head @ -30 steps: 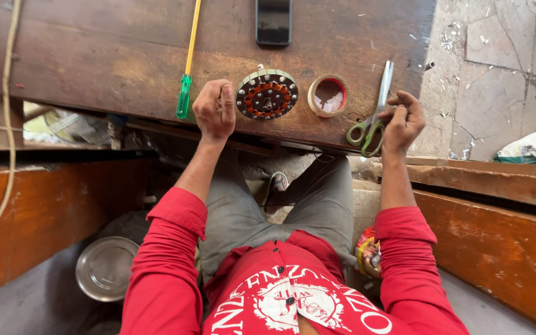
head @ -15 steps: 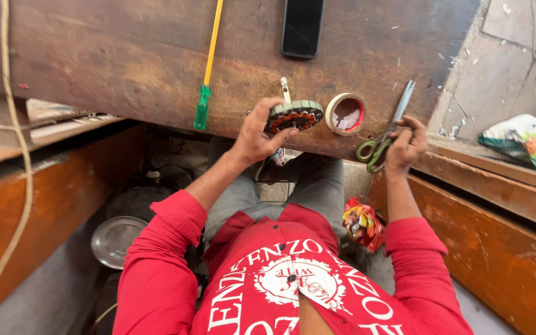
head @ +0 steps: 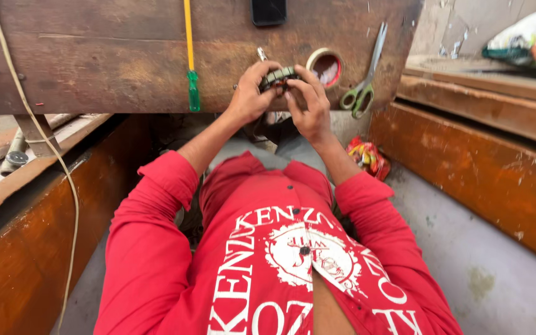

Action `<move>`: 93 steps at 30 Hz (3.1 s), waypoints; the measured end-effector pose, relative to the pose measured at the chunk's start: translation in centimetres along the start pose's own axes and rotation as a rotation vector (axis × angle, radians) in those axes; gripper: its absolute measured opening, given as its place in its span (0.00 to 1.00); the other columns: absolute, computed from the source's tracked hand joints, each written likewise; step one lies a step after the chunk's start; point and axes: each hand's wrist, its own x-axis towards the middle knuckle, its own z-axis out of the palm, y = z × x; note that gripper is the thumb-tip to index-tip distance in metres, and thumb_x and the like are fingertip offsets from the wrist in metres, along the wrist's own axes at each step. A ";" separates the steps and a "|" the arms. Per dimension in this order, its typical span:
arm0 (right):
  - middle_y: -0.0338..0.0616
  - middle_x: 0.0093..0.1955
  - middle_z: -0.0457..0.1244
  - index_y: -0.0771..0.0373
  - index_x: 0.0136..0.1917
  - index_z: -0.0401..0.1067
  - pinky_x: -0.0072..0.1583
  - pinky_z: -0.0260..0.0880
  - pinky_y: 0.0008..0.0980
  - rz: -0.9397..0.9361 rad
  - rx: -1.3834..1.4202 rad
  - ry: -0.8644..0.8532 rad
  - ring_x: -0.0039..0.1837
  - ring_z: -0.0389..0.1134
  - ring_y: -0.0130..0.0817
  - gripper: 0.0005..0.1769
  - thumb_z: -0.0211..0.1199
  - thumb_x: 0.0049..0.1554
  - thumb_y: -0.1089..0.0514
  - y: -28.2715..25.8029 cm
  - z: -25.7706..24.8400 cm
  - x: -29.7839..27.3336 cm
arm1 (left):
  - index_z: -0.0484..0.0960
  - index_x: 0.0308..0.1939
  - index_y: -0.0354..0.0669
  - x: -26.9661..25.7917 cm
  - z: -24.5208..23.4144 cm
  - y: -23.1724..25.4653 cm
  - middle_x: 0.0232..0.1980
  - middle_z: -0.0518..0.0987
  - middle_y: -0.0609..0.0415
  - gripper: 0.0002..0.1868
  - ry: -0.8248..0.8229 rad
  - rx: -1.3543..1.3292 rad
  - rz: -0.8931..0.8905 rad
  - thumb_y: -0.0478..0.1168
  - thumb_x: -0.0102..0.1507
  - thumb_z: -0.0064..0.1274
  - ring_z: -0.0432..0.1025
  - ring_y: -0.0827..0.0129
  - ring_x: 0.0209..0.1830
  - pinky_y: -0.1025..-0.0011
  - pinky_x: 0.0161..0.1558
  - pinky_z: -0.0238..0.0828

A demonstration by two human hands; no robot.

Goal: The person sits on the floor and works on a circular electrical component, likely a stator, using a screwdriver and scissors. They manipulate the component, apply tape, and adjust parts while seated at a wooden table.

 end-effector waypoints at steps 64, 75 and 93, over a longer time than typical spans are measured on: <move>0.54 0.69 0.66 0.64 0.55 0.75 0.70 0.69 0.44 0.080 -0.124 0.102 0.70 0.68 0.53 0.12 0.60 0.58 0.72 1.5 1.9 1.7 | 0.76 0.52 0.41 3.5 -0.2 -1.2 0.50 0.78 0.46 0.22 -0.008 0.095 0.220 0.35 0.57 0.68 0.73 0.47 0.52 0.58 0.53 0.72; 0.55 0.69 0.63 0.64 0.55 0.74 0.71 0.63 0.52 -0.167 -0.273 0.006 0.70 0.65 0.55 0.13 0.63 0.56 0.69 -0.3 0.1 2.1 | 0.74 0.52 0.39 2.1 -0.8 -0.7 0.45 0.80 0.48 0.19 -0.076 -0.111 0.067 0.30 0.60 0.64 0.78 0.61 0.44 0.68 0.47 0.76; 0.53 0.71 0.63 0.64 0.55 0.76 0.72 0.67 0.47 -0.019 -0.144 0.051 0.73 0.65 0.52 0.10 0.64 0.60 0.70 3.1 1.1 0.8 | 0.79 0.51 0.39 0.8 3.6 -0.3 0.46 0.86 0.53 0.15 0.215 -0.258 -0.062 0.26 0.62 0.60 0.82 0.72 0.44 0.73 0.48 0.80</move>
